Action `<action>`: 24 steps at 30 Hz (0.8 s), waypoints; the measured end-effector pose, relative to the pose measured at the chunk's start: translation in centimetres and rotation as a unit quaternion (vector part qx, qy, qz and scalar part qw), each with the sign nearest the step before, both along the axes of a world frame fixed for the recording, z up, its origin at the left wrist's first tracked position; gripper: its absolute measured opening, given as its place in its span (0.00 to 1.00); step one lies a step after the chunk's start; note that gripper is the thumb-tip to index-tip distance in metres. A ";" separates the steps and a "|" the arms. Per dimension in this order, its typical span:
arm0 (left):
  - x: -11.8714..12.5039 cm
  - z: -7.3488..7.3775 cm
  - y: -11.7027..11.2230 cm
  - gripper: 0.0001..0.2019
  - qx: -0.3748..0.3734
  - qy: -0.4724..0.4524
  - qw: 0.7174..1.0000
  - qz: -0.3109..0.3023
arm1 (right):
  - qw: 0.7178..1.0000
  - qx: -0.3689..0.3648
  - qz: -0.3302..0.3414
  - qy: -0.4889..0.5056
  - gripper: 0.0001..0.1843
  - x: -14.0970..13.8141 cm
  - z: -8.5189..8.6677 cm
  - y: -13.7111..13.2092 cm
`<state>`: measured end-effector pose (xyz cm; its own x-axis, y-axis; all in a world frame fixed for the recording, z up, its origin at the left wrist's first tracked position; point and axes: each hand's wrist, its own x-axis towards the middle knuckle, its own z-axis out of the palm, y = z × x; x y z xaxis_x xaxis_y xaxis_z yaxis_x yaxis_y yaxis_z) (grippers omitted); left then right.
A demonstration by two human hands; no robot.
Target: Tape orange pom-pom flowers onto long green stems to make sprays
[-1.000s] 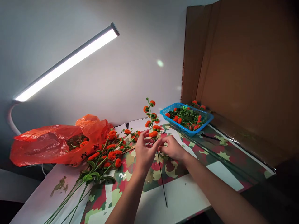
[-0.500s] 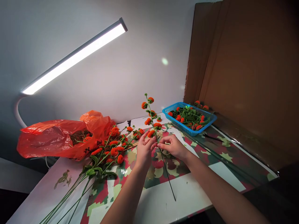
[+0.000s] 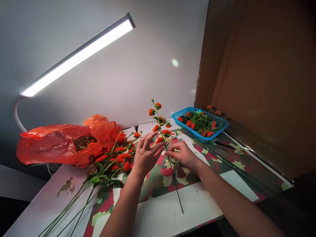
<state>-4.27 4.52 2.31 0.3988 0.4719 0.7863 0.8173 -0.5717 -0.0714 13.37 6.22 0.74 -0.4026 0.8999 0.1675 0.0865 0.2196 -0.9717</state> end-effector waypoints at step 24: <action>5.4 -3.4 -2.5 0.11 -0.385 -0.452 0.802 -0.065 | 0.998 0.025 -0.044 0.041 0.12 0.6 -0.6 0.9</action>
